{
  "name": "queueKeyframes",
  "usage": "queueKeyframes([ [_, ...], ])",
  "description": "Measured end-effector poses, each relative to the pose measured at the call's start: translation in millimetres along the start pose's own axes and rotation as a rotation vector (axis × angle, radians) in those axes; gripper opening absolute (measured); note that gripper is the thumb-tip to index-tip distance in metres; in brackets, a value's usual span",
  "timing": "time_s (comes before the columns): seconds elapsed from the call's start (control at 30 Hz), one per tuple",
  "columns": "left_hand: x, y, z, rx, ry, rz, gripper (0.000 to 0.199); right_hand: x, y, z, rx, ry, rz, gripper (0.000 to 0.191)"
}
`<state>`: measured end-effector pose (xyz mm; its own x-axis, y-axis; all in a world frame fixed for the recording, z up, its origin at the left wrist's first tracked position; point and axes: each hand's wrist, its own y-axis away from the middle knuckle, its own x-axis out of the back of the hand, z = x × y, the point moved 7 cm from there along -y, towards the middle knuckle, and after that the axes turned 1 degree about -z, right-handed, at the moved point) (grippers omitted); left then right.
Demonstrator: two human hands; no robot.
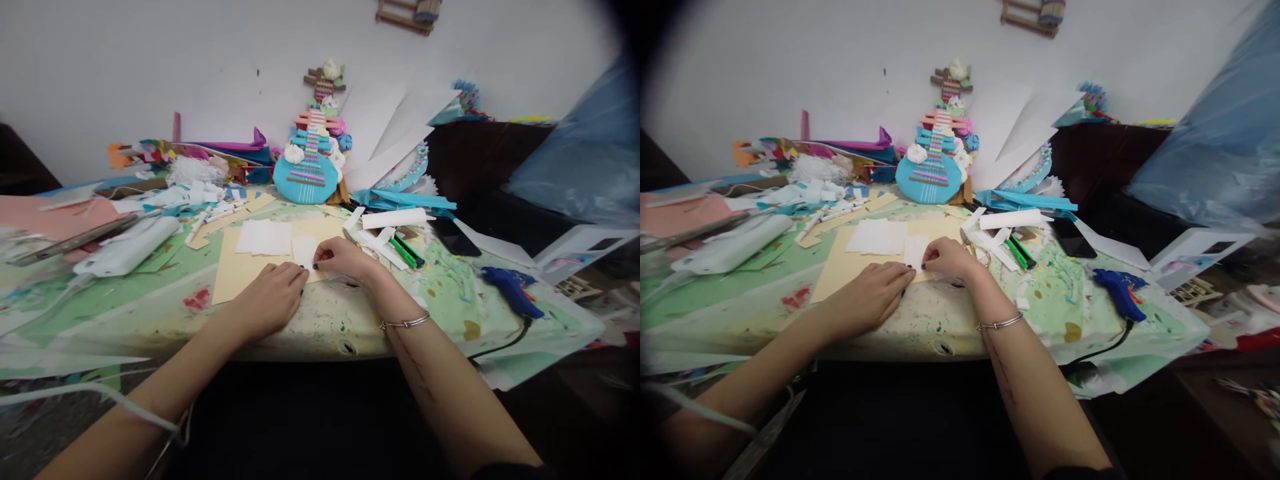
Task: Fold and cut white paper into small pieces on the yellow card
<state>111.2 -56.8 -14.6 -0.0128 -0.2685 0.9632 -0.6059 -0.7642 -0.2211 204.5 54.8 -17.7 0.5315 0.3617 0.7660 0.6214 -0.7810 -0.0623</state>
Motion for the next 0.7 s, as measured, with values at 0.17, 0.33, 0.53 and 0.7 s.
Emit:
queueKeyframes([
  [0.17,2.1,-0.6,1.9,-0.001,-0.023,0.01,0.033,-0.3,0.1,1.5,-0.008,0.004,-0.001,0.011],
  [0.33,3.2,-0.1,3.0,0.006,-0.055,0.004,0.033,-1.1,-0.5,2.6,0.004,-0.011,-0.007,0.011],
  [0.53,2.0,1.2,2.4,0.011,0.006,0.044,0.038,-0.6,-0.7,2.7,0.003,0.008,0.009,0.01],
  [0.7,1.8,1.6,2.3,0.016,0.035,0.014,0.038,0.6,0.6,0.7,0.013,0.033,0.019,0.011],
])
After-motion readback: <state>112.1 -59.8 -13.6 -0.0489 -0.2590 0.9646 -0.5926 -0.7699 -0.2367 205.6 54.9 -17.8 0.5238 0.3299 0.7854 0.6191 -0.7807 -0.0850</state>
